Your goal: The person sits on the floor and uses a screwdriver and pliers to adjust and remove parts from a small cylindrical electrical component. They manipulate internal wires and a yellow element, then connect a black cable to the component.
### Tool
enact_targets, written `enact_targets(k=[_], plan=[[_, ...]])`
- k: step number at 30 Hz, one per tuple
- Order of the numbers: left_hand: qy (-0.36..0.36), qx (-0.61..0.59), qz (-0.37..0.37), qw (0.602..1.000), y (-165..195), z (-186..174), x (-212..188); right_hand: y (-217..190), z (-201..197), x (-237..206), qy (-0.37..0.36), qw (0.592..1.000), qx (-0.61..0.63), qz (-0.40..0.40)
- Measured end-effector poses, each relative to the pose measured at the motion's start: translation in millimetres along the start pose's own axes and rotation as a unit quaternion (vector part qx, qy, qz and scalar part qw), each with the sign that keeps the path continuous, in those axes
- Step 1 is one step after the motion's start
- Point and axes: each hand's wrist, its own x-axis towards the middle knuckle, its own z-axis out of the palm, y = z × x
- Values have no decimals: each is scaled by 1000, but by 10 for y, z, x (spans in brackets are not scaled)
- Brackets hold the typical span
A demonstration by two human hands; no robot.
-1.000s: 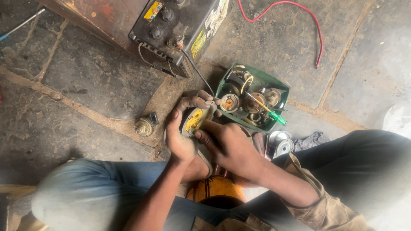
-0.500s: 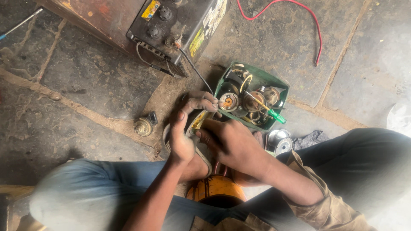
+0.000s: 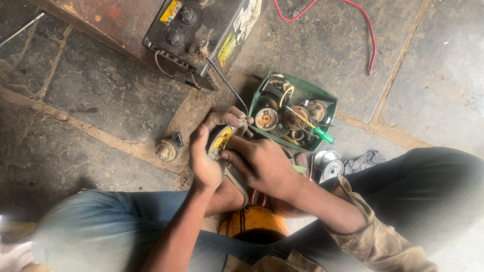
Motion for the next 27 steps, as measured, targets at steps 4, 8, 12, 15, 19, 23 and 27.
enact_targets(k=[4,8,12,15,19,23,27], plan=[[10,-38,2,999,4,-13,4,58,93,-19,7,1000,12,0],[19,-54,1,998,15,-12,13,89,178,-37,36,999,1,-15],[28,-54,-4,998,24,-20,10,103,238,-44,57,998,-4,-22],[41,-60,-17,997,24,-21,6,91,236,-34,44,999,-3,-6],[19,-7,14,1000,14,0,3,35,158,-21,24,998,49,17],[-1,40,40,998,-16,3,-21,-27,106,-20,16,994,85,63],[-9,60,49,997,-107,-61,-25,28,152,15,1,986,103,134]])
